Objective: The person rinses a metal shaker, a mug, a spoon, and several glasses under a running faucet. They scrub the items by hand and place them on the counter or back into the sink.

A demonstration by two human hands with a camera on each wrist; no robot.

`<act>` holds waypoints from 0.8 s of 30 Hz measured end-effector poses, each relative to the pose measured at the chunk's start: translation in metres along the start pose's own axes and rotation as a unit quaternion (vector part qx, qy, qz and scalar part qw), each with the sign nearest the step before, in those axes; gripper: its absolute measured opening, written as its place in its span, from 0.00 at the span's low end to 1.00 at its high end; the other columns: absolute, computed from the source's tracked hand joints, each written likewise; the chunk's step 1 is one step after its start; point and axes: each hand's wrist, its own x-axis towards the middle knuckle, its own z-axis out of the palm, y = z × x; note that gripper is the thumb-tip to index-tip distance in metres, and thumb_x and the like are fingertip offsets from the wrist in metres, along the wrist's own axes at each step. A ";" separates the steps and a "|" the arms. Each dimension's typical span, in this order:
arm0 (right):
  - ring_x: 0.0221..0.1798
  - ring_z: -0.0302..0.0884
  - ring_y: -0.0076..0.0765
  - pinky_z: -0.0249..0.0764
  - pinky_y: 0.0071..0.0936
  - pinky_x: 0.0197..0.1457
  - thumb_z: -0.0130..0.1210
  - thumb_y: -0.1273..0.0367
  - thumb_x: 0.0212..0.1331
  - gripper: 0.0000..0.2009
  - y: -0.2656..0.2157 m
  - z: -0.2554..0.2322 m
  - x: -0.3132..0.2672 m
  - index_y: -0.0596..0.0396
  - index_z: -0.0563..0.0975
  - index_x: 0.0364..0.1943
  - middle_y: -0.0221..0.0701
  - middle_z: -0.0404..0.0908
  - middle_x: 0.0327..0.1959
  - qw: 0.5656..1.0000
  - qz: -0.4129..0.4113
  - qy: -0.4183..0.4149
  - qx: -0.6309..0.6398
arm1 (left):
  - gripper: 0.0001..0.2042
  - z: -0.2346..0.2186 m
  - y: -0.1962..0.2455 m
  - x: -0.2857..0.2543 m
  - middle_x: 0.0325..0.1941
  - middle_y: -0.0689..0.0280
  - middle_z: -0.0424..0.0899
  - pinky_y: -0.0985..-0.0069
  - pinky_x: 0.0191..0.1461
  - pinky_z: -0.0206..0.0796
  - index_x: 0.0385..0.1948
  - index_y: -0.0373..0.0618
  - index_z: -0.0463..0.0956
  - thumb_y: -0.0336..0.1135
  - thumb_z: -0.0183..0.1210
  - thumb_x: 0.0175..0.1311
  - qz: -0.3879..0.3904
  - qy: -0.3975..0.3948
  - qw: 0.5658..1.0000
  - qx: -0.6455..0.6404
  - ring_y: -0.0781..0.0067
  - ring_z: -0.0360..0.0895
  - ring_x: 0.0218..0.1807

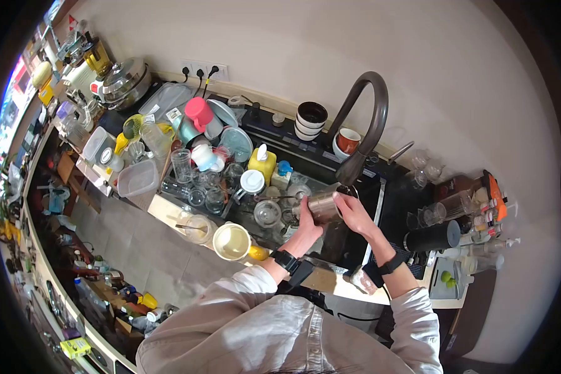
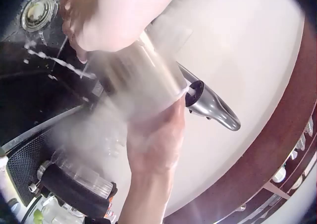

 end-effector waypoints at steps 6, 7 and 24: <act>0.40 0.81 0.52 0.74 0.37 0.42 0.58 0.63 0.59 0.16 -0.010 0.011 0.025 0.64 0.76 0.42 0.51 0.81 0.37 0.982 -0.047 0.014 -0.181 | 0.28 0.006 0.022 0.004 0.55 0.60 0.76 0.53 0.61 0.64 0.57 0.47 0.68 0.61 0.45 0.67 -0.017 -0.062 0.998 0.008 0.62 0.71 0.59; 0.42 0.80 0.51 0.74 0.37 0.43 0.58 0.65 0.58 0.15 -0.011 0.014 0.030 0.63 0.76 0.43 0.52 0.80 0.39 0.977 -0.021 0.024 -0.212 | 0.29 0.009 0.025 -0.003 0.55 0.59 0.76 0.51 0.60 0.65 0.58 0.45 0.66 0.60 0.46 0.67 -0.029 -0.073 0.997 0.002 0.62 0.71 0.60; 0.30 0.81 0.52 0.73 0.39 0.32 0.59 0.62 0.56 0.14 0.012 -0.010 0.016 0.62 0.81 0.31 0.48 0.80 0.23 0.953 -0.039 0.188 -0.233 | 0.20 0.018 0.009 0.012 0.59 0.46 0.70 0.60 0.58 0.65 0.57 0.35 0.66 0.35 0.42 0.67 0.507 -0.152 0.527 0.665 0.43 0.70 0.57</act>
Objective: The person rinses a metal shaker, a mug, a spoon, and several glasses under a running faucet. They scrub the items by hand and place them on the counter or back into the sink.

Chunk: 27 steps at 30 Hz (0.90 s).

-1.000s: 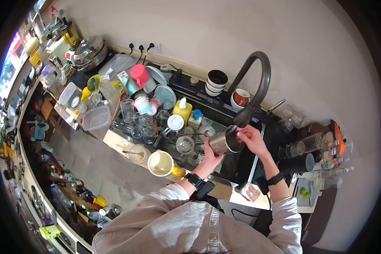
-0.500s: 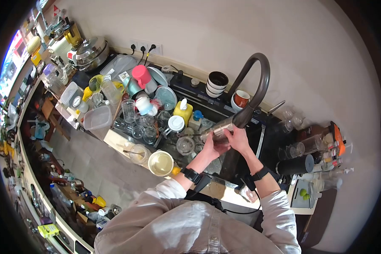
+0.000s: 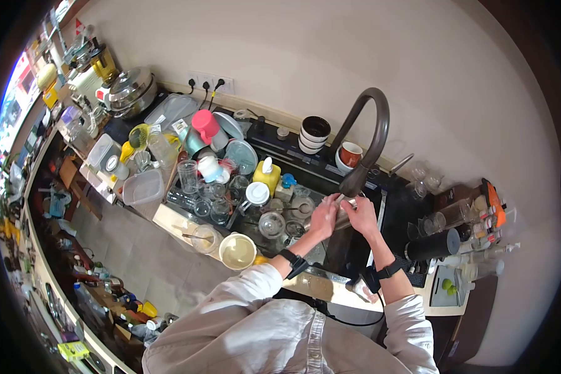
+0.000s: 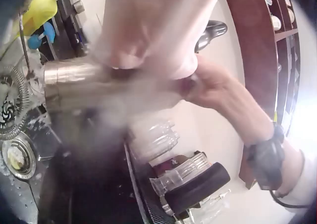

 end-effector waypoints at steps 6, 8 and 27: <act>0.29 0.78 0.57 0.72 0.45 0.33 0.59 0.60 0.56 0.15 -0.011 -0.020 -0.007 0.62 0.79 0.28 0.48 0.78 0.20 1.000 0.014 -0.010 -0.014 | 0.21 0.024 -0.049 0.021 0.51 0.43 0.76 0.53 0.54 0.66 0.62 0.44 0.63 0.34 0.41 0.66 -0.068 -0.121 0.988 0.067 0.40 0.74 0.52; 0.30 0.78 0.57 0.72 0.45 0.34 0.59 0.59 0.56 0.16 -0.003 -0.019 -0.003 0.62 0.79 0.28 0.47 0.78 0.20 0.999 0.007 -0.028 -0.028 | 0.23 0.022 -0.047 0.019 0.52 0.45 0.76 0.52 0.54 0.66 0.64 0.45 0.59 0.34 0.41 0.67 -0.085 -0.157 0.980 0.092 0.38 0.72 0.53; 0.54 0.76 0.54 0.71 0.39 0.59 0.55 0.52 0.52 0.26 -0.027 0.035 0.035 0.47 0.72 0.55 0.46 0.79 0.49 0.969 0.095 -0.218 -0.068 | 0.54 -0.013 0.013 -0.017 0.58 0.47 0.71 0.63 0.60 0.66 0.64 0.32 0.52 0.44 0.77 0.33 -0.133 0.042 0.988 -0.069 0.53 0.72 0.59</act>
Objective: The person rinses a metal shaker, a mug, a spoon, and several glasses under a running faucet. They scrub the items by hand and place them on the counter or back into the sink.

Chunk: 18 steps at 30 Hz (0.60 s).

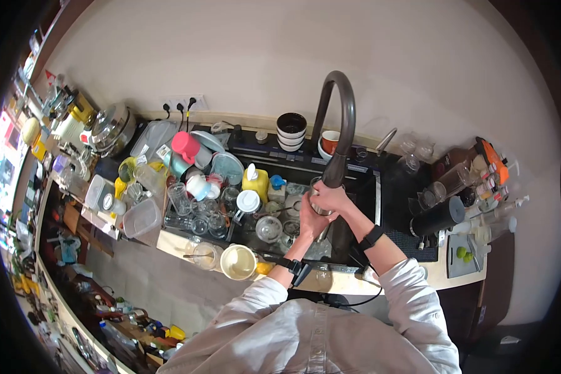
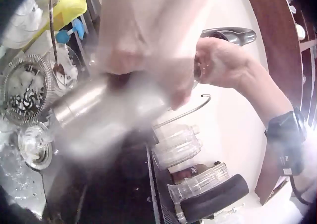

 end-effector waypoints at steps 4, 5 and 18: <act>0.48 0.79 0.52 0.74 0.40 0.52 0.54 0.52 0.53 0.21 0.019 0.023 0.032 0.49 0.77 0.46 0.44 0.81 0.43 0.992 0.068 0.003 0.107 | 0.48 0.007 0.007 -0.003 0.56 0.48 0.73 0.63 0.58 0.67 0.60 0.35 0.58 0.41 0.77 0.33 0.027 -0.001 1.000 -0.015 0.52 0.73 0.58; 0.48 0.79 0.53 0.74 0.40 0.51 0.55 0.54 0.53 0.19 0.024 0.033 0.036 0.50 0.77 0.42 0.43 0.81 0.41 0.986 0.089 0.055 0.130 | 0.47 0.013 0.000 -0.003 0.55 0.49 0.73 0.63 0.58 0.67 0.59 0.36 0.59 0.41 0.77 0.34 0.064 0.014 0.998 -0.026 0.52 0.73 0.57; 0.35 0.81 0.54 0.77 0.45 0.39 0.53 0.58 0.56 0.13 -0.004 0.039 -0.004 0.51 0.82 0.30 0.43 0.82 0.29 0.957 0.092 0.264 0.075 | 0.17 0.029 -0.008 0.000 0.52 0.68 0.72 0.52 0.50 0.72 0.55 0.55 0.63 0.52 0.40 0.72 0.079 -0.046 0.920 -0.380 0.65 0.73 0.55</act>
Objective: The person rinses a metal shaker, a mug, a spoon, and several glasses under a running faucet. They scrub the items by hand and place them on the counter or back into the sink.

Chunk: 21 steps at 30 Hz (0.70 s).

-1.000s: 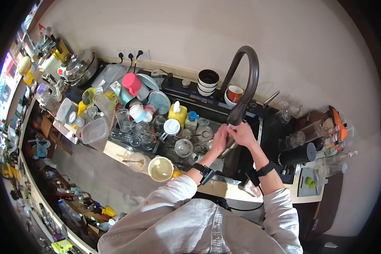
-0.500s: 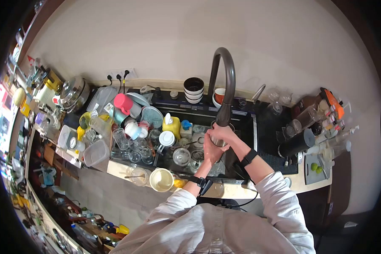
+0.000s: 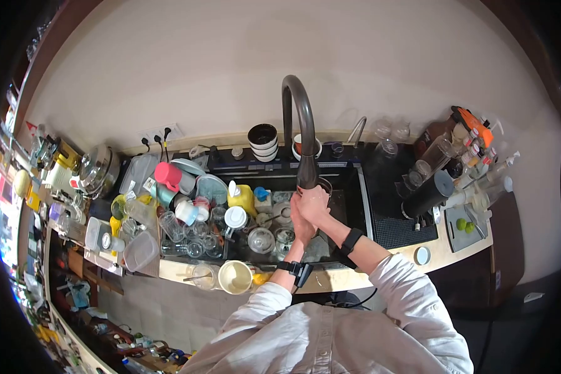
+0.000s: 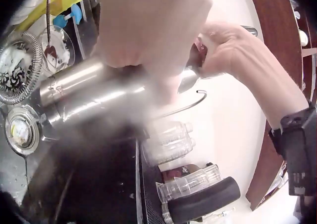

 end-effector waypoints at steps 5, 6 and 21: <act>0.35 0.82 0.54 0.78 0.46 0.37 0.54 0.64 0.54 0.11 -0.019 -0.010 -0.009 0.57 0.81 0.30 0.44 0.82 0.29 0.998 -0.032 -0.012 -0.056 | 0.30 -0.008 -0.005 0.001 0.55 0.63 0.72 0.62 0.58 0.65 0.56 0.45 0.63 0.42 0.64 0.50 -0.103 -0.002 0.965 -0.243 0.66 0.70 0.57; 0.35 0.82 0.53 0.77 0.46 0.38 0.53 0.64 0.54 0.11 -0.018 -0.013 -0.009 0.58 0.81 0.30 0.44 0.82 0.29 0.995 -0.064 -0.032 -0.070 | 0.22 -0.012 -0.016 -0.001 0.53 0.65 0.72 0.55 0.54 0.68 0.55 0.50 0.63 0.47 0.51 0.61 -0.061 -0.002 0.988 -0.139 0.63 0.71 0.55; 0.35 0.81 0.54 0.77 0.46 0.40 0.51 0.57 0.59 0.17 0.012 -0.031 -0.002 0.58 0.80 0.32 0.46 0.82 0.29 0.962 -0.210 -0.110 -0.132 | 0.26 -0.015 -0.023 -0.002 0.48 0.60 0.73 0.70 0.53 0.66 0.50 0.43 0.60 0.32 0.66 0.51 0.082 0.006 0.932 0.353 0.65 0.74 0.52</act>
